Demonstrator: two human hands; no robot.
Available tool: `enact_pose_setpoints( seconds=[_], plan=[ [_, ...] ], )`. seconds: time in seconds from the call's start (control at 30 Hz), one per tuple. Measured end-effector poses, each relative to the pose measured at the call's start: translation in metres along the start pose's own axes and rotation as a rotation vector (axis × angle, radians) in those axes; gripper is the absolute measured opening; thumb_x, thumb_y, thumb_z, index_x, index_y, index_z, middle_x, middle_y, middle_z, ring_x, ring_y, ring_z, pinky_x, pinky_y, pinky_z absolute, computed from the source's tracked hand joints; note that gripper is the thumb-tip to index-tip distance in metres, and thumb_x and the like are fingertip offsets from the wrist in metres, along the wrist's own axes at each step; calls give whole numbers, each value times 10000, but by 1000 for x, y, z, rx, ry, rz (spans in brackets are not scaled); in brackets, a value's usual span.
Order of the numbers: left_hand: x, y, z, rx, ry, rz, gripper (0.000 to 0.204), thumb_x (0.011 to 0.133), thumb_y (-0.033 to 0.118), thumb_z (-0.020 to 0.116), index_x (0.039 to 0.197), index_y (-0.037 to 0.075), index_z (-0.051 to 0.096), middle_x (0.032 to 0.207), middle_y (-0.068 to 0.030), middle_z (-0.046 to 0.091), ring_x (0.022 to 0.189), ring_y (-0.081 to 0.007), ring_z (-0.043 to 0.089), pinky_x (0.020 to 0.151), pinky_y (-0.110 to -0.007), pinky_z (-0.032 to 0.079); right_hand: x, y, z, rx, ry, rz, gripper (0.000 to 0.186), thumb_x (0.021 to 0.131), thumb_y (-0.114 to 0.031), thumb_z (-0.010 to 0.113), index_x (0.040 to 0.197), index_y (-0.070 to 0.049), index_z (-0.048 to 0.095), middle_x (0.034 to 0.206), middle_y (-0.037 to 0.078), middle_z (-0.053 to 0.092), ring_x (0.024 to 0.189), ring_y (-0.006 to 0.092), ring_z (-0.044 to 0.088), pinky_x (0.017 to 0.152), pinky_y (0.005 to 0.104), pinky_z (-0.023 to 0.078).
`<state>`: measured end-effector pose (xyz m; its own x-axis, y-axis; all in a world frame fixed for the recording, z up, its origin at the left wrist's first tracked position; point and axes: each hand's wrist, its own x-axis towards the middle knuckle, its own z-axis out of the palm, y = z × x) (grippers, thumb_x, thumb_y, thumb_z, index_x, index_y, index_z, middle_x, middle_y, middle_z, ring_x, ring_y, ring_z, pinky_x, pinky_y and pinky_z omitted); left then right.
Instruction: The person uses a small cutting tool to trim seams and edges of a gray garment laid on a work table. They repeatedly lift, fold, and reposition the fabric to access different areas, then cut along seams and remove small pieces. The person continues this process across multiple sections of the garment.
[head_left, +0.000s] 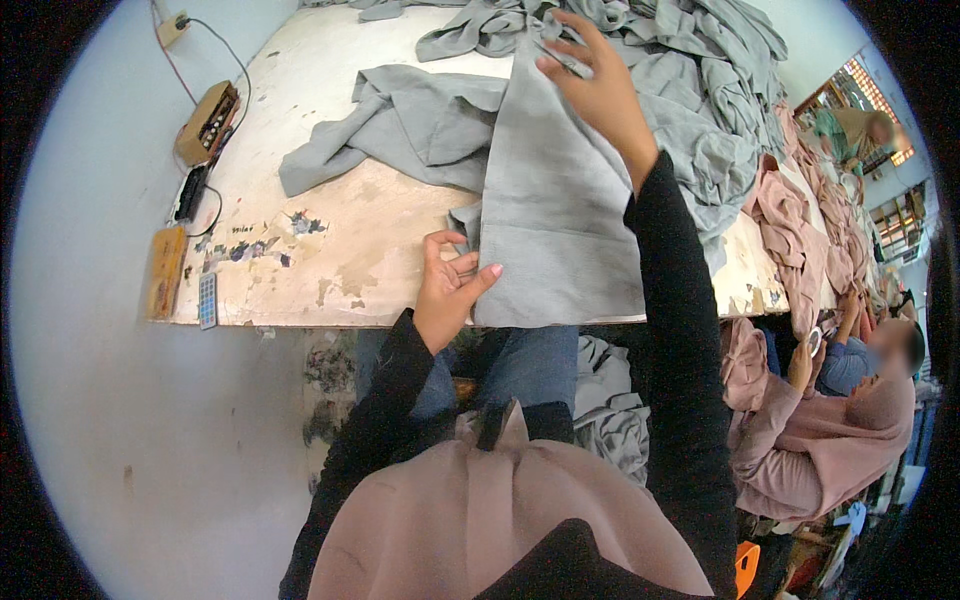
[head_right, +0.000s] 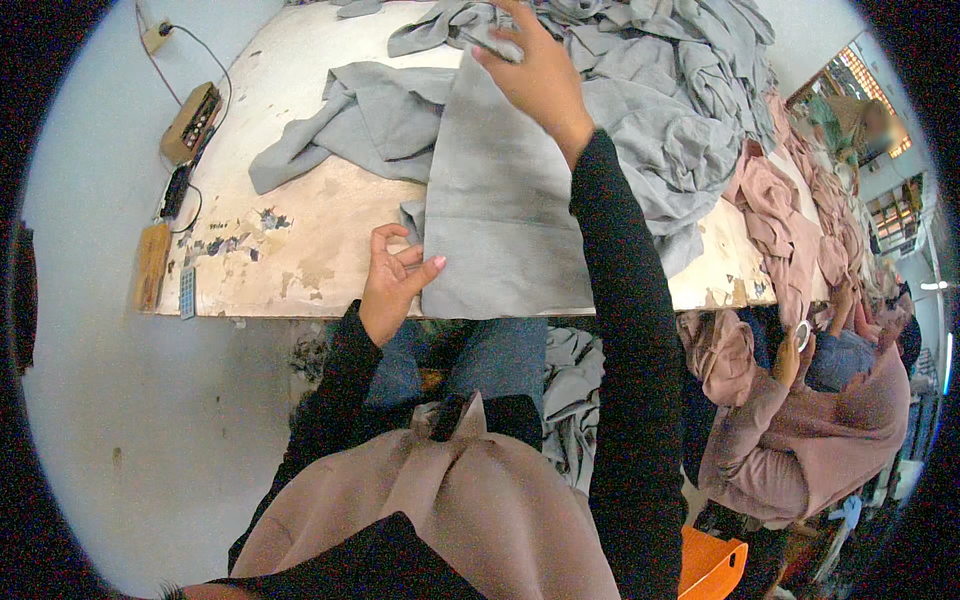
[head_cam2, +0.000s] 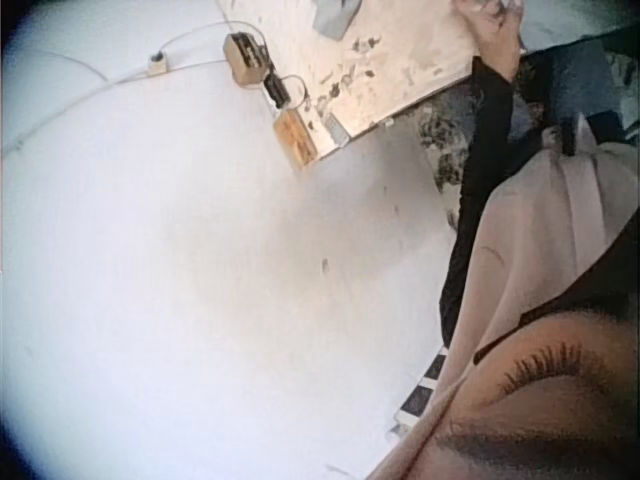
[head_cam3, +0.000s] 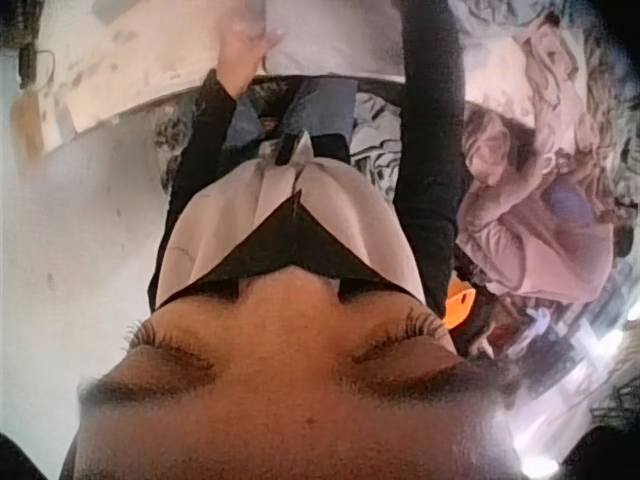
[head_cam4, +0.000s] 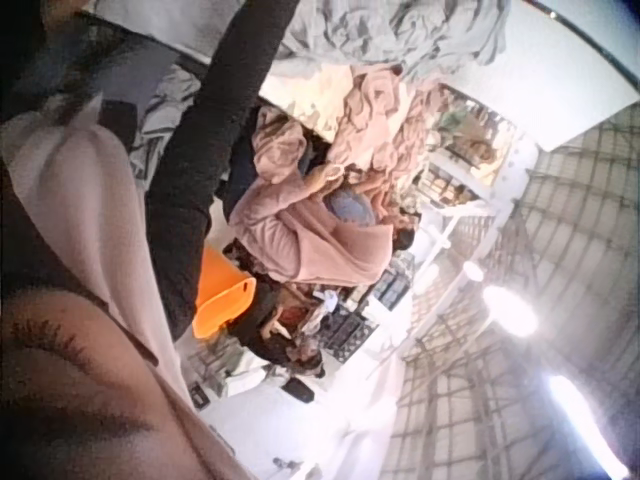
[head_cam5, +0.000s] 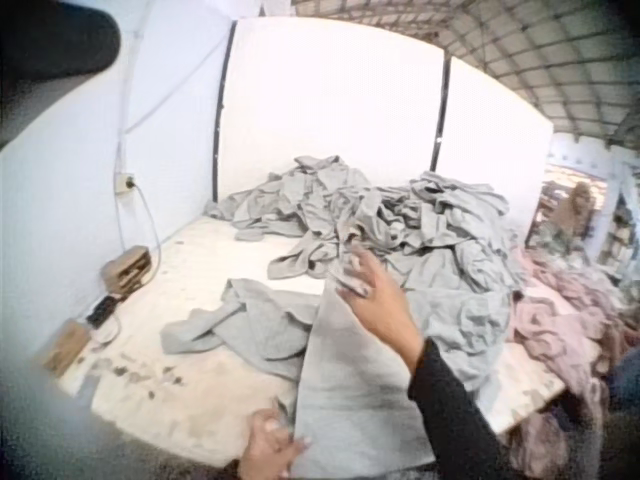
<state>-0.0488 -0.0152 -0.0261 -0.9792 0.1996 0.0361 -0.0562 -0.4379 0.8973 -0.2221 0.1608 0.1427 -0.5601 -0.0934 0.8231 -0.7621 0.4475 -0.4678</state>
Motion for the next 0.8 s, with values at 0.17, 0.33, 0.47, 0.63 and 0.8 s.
enact_pose_setpoints(
  seconds=[0.17, 0.33, 0.47, 0.63, 0.8],
  plan=[
    [-4, 6, -7, -69, -61, -78, 630, 931, -94, 607, 1400, 84, 227, 1345, -264, 575, 1129, -211, 645, 960, -327, 538, -81, -26, -42, -75, -410, 555, 341, 884, -185, 775, 1180, -43, 682, 935, 16, 646, 762, 64, 573, 680, 210, 424],
    [-3, 10, -5, -74, -140, -68, 713, 912, -140, 569, 1452, 93, 166, 1487, -250, 466, 1214, -224, 608, 999, -341, 520, -163, -63, -38, -80, -232, 490, 304, 834, -274, 794, 1055, -83, 708, 733, 45, 650, 643, 140, 579, 611, 293, 452],
    [-3, 9, -4, -83, -180, -31, 775, 909, -162, 537, 1487, 109, 99, 1548, -253, 392, 1282, -240, 564, 1029, -349, 500, -190, -74, -31, -104, -260, 570, 238, 873, -156, 775, 1028, -11, 669, 819, 40, 674, 733, 85, 573, 674, 242, 450],
    [-3, 6, -6, -78, -205, -22, 877, 906, -124, 594, 1535, 150, 48, 1546, -243, 397, 1359, -271, 492, 1109, -405, 428, -195, -71, -18, -153, -207, 525, 222, 863, -275, 760, 961, -84, 702, 815, 81, 732, 654, 278, 674, 613, 379, 470],
    [-1, 3, -9, -89, -247, 38, 932, 906, -102, 620, 1541, 177, -2, 1554, -256, 378, 1377, -267, 469, 1126, -408, 406, -193, -69, -12, -192, -198, 516, 201, 865, -281, 757, 918, -94, 704, 796, 67, 728, 678, 284, 689, 628, 365, 480]
  ],
)
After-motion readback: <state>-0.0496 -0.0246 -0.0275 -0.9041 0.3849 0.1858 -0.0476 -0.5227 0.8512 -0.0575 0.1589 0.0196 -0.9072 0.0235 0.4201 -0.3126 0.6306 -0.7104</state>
